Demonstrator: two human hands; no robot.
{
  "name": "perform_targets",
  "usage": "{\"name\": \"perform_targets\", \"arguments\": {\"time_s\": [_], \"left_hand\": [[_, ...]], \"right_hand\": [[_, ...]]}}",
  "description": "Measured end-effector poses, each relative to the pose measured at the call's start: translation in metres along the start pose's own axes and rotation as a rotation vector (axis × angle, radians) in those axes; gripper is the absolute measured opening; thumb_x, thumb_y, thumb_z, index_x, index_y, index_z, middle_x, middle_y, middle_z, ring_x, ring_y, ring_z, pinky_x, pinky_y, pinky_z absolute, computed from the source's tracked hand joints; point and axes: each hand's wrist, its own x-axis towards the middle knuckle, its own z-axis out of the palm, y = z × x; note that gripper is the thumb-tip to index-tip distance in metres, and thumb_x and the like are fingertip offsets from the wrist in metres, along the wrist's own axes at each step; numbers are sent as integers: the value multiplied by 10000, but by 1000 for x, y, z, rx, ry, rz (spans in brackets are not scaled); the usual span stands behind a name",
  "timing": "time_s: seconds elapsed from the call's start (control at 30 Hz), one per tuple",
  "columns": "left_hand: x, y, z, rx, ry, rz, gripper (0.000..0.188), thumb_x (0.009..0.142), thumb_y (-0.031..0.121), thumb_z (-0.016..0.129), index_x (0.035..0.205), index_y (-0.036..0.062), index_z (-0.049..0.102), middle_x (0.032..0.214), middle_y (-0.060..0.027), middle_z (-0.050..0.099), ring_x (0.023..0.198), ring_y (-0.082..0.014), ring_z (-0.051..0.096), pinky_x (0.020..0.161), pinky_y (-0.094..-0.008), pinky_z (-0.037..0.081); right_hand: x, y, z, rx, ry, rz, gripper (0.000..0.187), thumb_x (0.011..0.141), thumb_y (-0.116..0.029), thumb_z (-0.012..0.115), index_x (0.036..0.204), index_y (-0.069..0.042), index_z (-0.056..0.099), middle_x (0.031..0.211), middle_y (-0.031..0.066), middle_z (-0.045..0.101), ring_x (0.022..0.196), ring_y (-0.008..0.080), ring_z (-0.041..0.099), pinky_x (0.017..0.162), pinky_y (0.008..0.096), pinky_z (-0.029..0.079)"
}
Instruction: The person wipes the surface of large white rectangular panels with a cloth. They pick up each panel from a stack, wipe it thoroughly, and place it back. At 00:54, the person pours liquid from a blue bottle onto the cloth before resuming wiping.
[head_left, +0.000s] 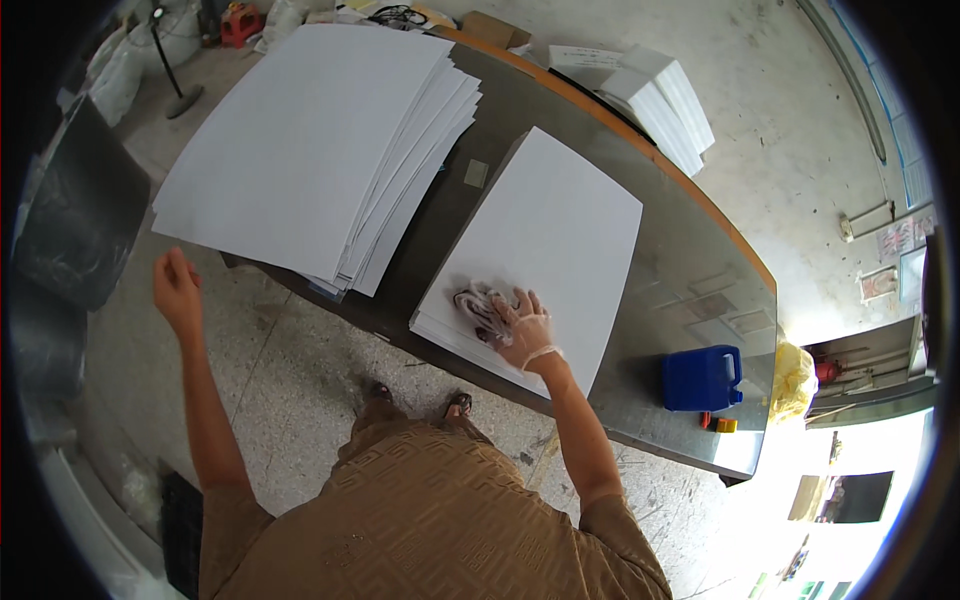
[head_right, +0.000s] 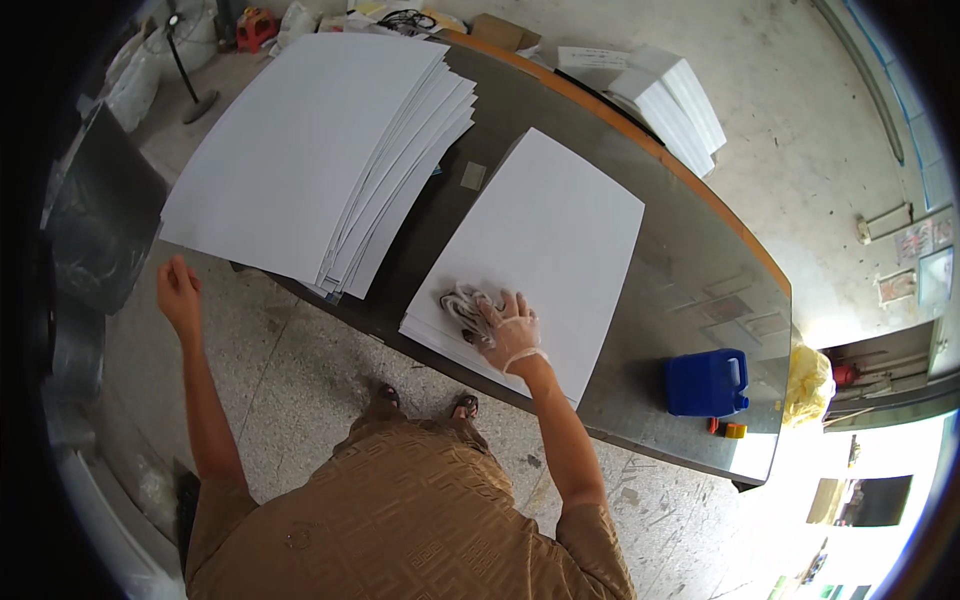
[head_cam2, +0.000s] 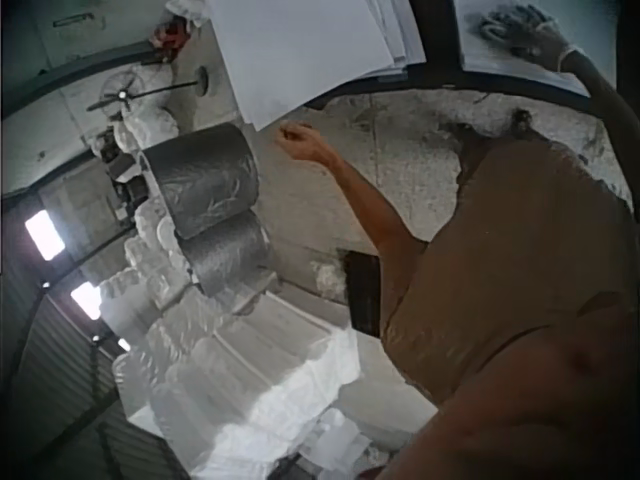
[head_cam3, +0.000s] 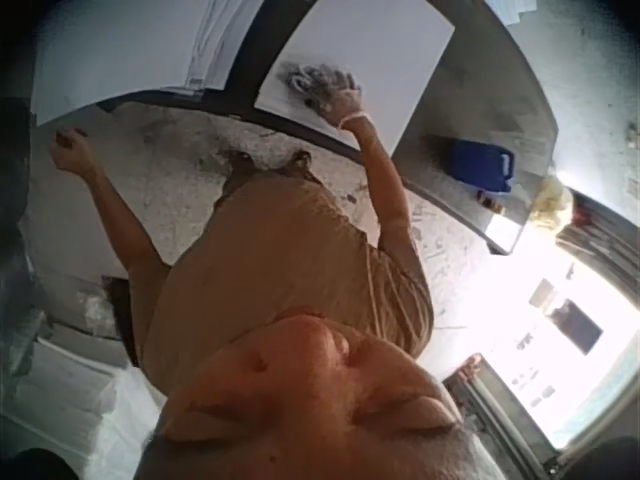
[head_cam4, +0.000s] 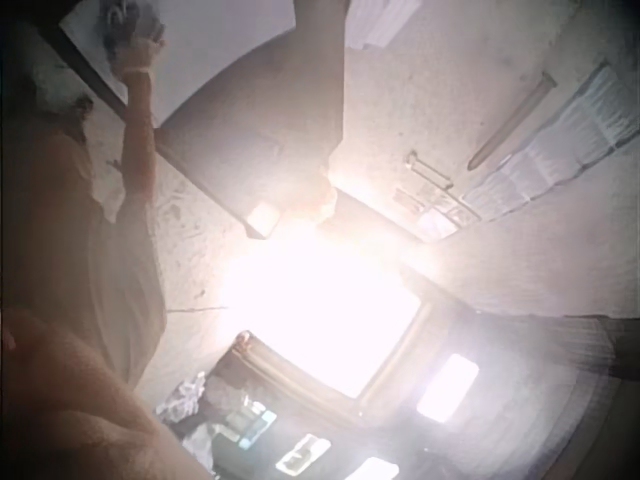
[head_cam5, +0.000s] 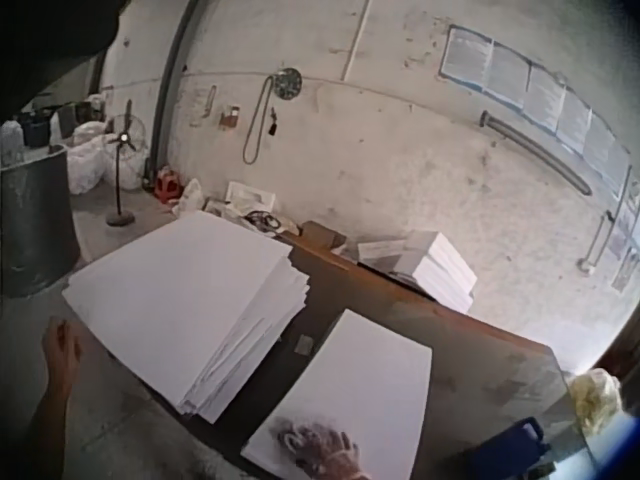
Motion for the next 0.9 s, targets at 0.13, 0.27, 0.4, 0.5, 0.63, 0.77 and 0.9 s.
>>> {"name": "perform_targets", "arguments": {"time_s": [0.13, 0.27, 0.4, 0.5, 0.63, 0.77, 0.9], "left_hand": [[-125, 14, 34, -104, -87, 352, 122, 1003, 123, 587, 1076, 32, 621, 772, -6, 617, 629, -71, 553, 534, -222, 441], [-210, 41, 74, -70, -614, 444, 270, 922, 90, 645, 1169, -12, 609, 887, -120, 629, 759, -230, 626, 659, -364, 522], [-250, 55, 123, 12, -933, 704, 437, 849, 119, 669, 1250, -19, 564, 1240, -179, 514, 1174, -351, 527, 1000, -469, 470], [-271, 44, 162, 146, -845, 993, 471, 840, 161, 674, 1258, -17, 551, 1315, -185, 451, 1286, -373, 428, 1113, -479, 383], [-284, 34, 181, 186, -875, 1026, 487, 838, 216, 684, 1251, -7, 555, 1322, -179, 438, 1328, -371, 375, 1158, -490, 333], [-285, 26, 186, 105, -894, 999, 436, 877, 306, 672, 1174, -8, 610, 1327, -195, 440, 1325, -393, 371, 1131, -520, 357], [-283, 20, 194, -29, -895, 970, 481, 848, 339, 700, 1207, 45, 571, 1248, -169, 457, 1250, -352, 430, 1106, -497, 379]], "right_hand": [[-3, -28, 17, -141, 176, 92, 899, 710, -287, 852, 1490, -197, 413, 1430, 184, 456, 1281, 398, 463, 1069, 504, 402], [15, 2, 39, 193, 188, 31, 847, 707, -120, 847, 1457, -155, 453, 1258, 183, 596, 1177, 421, 559, 905, 480, 515], [29, 9, 49, 508, 375, 14, 793, 753, -174, 826, 1456, -193, 460, 1286, 188, 580, 1223, 417, 529, 957, 484, 491], [34, -34, 31, -36, 207, 58, 708, 831, -313, 755, 1465, -219, 455, 1413, 203, 488, 1341, 446, 414, 1067, 575, 375], [32, -75, 41, -167, 165, 175, 684, 887, -450, 655, 1492, -225, 428, 1563, 205, 307, 1458, 460, 229, 1146, 662, 161], [35, -74, 46, 4, 273, -61, 556, 868, -360, 685, 1392, -247, 538, 1404, 89, 498, 1256, 370, 473, 1016, 597, 340], [40, -58, 51, -18, 351, -209, 503, 832, -337, 716, 1318, -299, 591, 1267, 57, 563, 1062, 319, 564, 880, 545, 421]]}}
